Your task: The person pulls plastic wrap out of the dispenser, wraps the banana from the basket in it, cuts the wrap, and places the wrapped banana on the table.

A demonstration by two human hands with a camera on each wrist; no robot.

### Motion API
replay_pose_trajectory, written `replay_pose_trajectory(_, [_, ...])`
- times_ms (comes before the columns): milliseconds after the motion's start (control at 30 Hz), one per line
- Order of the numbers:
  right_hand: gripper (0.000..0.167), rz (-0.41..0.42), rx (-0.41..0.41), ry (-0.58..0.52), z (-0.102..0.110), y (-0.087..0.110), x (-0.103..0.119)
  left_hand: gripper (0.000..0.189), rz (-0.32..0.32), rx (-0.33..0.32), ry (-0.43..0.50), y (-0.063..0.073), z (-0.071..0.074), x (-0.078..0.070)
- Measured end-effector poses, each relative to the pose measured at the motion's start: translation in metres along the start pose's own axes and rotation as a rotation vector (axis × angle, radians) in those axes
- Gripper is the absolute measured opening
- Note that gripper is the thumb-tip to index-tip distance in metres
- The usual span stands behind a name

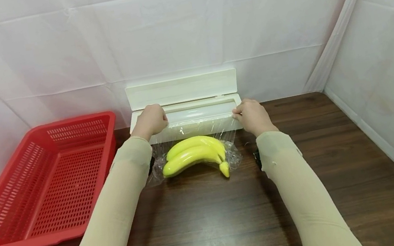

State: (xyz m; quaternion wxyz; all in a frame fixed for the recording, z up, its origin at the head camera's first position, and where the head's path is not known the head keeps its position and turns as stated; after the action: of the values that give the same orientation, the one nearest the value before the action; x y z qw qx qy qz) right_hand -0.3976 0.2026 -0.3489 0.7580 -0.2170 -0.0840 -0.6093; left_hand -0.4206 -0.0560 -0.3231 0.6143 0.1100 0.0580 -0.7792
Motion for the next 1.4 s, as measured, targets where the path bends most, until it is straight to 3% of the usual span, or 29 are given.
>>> replay_pose_trajectory(500, [0.03,-0.015,0.012,-0.01,0.0,0.0,0.002,0.033,-0.01,0.029,-0.058,0.0,-0.001,-0.007])
replay_pose_trajectory(1400, [0.031,-0.039,0.03,-0.018,-0.002,0.001,0.002,0.022,-0.017,0.077,-0.077,-0.004,-0.003,-0.016])
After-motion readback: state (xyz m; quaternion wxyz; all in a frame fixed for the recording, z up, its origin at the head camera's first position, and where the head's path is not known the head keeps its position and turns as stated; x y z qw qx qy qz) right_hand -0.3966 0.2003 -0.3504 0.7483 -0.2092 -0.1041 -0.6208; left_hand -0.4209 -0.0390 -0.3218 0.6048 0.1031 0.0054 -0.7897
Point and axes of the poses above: each hand's wrist, its own y-axis away from the middle knuckle, its own z-axis out of the back of the hand, x = y × z, the point moved 8 cm from there along -y, towards the middle knuckle, and after that the axes turned 4 degrees about -y, right-handed, at the moved point
